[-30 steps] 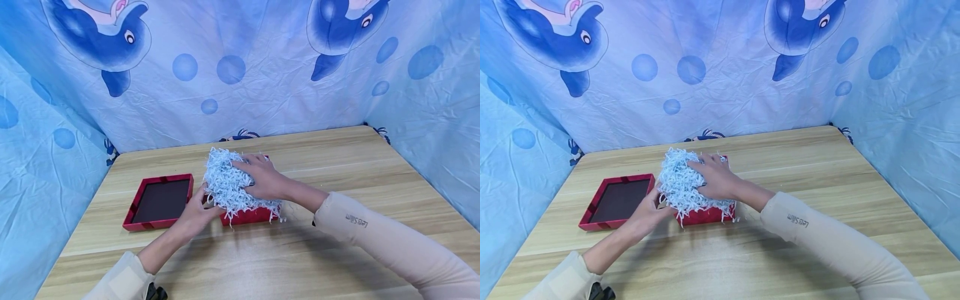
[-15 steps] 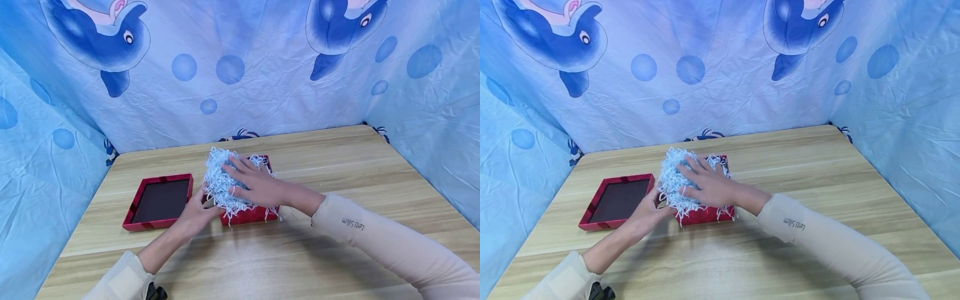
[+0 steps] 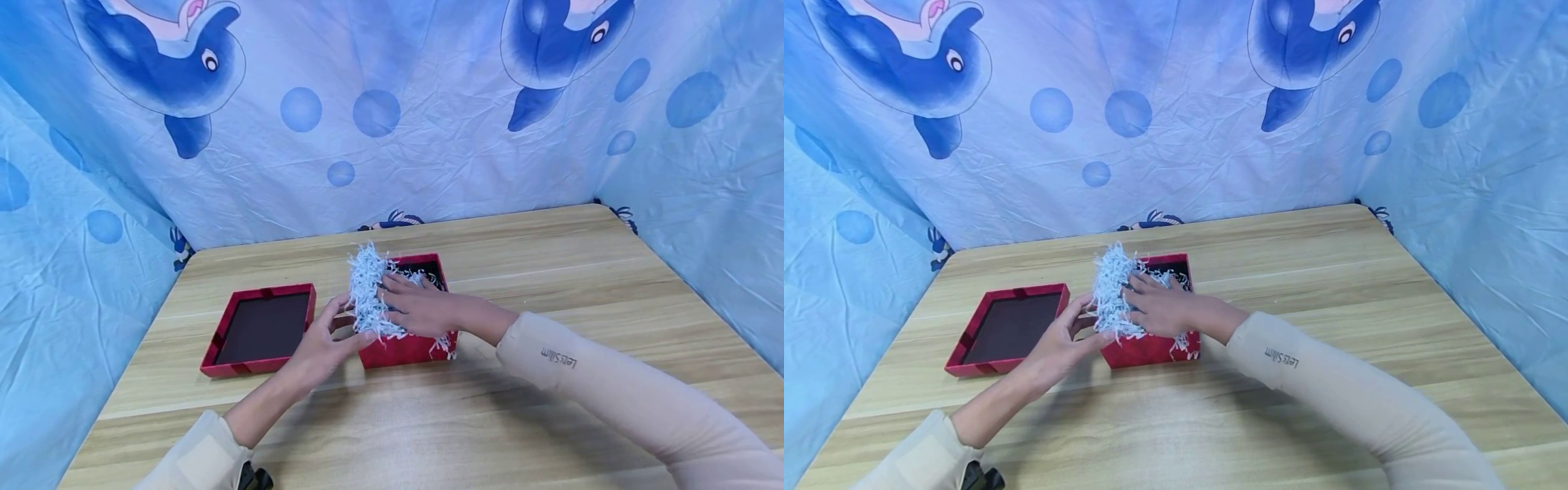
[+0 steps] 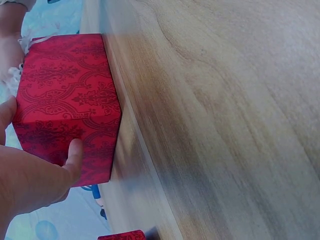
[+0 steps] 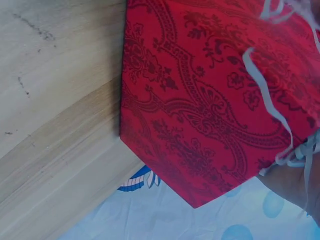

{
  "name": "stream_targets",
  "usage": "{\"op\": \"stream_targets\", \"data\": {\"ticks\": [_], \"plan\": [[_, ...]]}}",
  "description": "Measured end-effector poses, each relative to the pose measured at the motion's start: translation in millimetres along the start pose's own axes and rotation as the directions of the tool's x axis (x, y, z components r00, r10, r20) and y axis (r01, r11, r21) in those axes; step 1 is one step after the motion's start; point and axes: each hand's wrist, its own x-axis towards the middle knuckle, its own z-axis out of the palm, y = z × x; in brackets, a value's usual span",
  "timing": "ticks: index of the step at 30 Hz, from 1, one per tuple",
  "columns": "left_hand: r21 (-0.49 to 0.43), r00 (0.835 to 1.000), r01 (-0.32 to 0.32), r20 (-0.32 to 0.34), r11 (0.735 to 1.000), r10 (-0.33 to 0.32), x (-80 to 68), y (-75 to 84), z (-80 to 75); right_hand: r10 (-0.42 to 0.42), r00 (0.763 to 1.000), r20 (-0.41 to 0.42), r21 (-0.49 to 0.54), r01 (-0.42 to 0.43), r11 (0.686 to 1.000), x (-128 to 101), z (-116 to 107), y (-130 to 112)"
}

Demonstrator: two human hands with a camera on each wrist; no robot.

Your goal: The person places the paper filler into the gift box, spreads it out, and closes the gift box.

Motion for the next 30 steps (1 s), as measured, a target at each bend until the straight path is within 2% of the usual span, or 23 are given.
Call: {"op": "stream_targets", "data": {"ticks": [6,11,15,18,24,30], "plan": [[0.017,1.000,-0.005,-0.005,1.000,0.005,-1.0,1.4,1.7,0.035,0.998,0.058,-0.014,-0.034,0.999,6,0,0],[0.024,1.000,0.000,-0.004,1.000,0.000,-1.8,2.3,2.1,0.051,0.998,0.045,-0.025,-0.050,0.998,4,-3,0],[0.028,1.000,0.001,-0.005,1.000,0.000,-2.5,2.7,1.9,0.035,0.999,-0.008,-0.003,-0.035,0.999,-4,-9,1],[0.033,1.000,0.002,-0.004,0.999,-0.002,-2.5,2.8,1.5,0.001,0.997,-0.080,0.026,0.001,1.000,-11,-14,2],[0.033,1.000,-0.007,-0.004,0.999,0.007,-1.7,2.4,1.4,-0.066,0.972,-0.224,0.079,0.085,0.993,-20,-18,3],[0.027,1.000,-0.013,0.002,1.000,0.013,-1.2,1.5,1.9,-0.107,0.955,-0.277,0.042,0.123,0.992,-20,-8,6]]}}
